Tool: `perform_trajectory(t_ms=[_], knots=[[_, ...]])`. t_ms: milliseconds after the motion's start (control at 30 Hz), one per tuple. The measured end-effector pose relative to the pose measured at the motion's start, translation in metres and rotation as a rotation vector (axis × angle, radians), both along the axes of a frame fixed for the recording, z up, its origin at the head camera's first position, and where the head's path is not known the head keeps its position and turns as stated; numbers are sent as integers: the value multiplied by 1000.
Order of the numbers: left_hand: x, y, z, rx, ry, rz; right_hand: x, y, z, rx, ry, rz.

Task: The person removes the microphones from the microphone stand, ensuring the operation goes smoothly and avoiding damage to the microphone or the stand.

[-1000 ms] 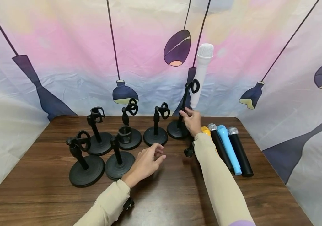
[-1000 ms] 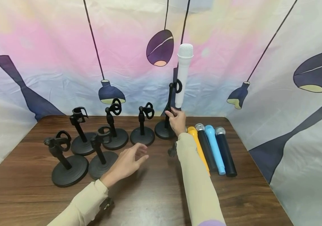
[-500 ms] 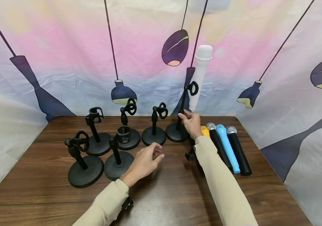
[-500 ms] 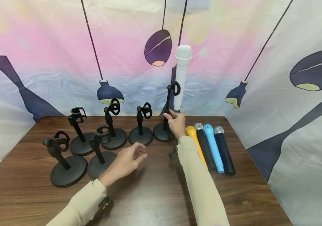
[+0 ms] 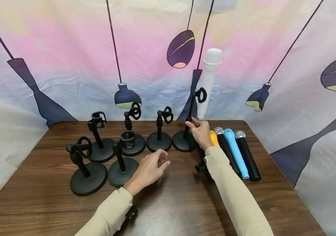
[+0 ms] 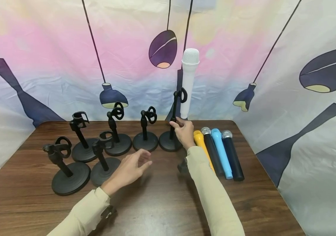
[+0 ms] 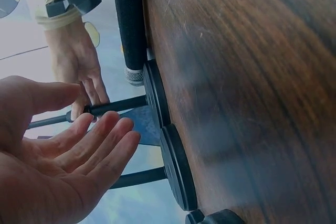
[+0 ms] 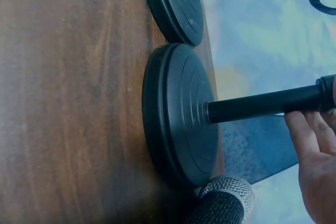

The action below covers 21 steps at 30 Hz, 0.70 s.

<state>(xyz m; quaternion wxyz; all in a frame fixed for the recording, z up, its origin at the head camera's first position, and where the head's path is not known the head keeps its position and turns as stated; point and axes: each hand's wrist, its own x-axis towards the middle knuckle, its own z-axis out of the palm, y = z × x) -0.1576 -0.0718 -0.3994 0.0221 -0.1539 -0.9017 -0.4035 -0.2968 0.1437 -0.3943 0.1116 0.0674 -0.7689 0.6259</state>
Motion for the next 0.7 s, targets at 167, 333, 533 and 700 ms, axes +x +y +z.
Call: perform_trajectory(t_ms=[167,333,533,700], knots=[[0,-2,0,3,3,4,9,0,-1,-15,18,-2],[-1,-5,1,5,6,10,20,0,-2,17,24,-21],[-1,-8,4,17,10,27,34,-1,-1,24,14,-11],[0,-9,5,30,24,24,44,0,-4,18,19,9]])
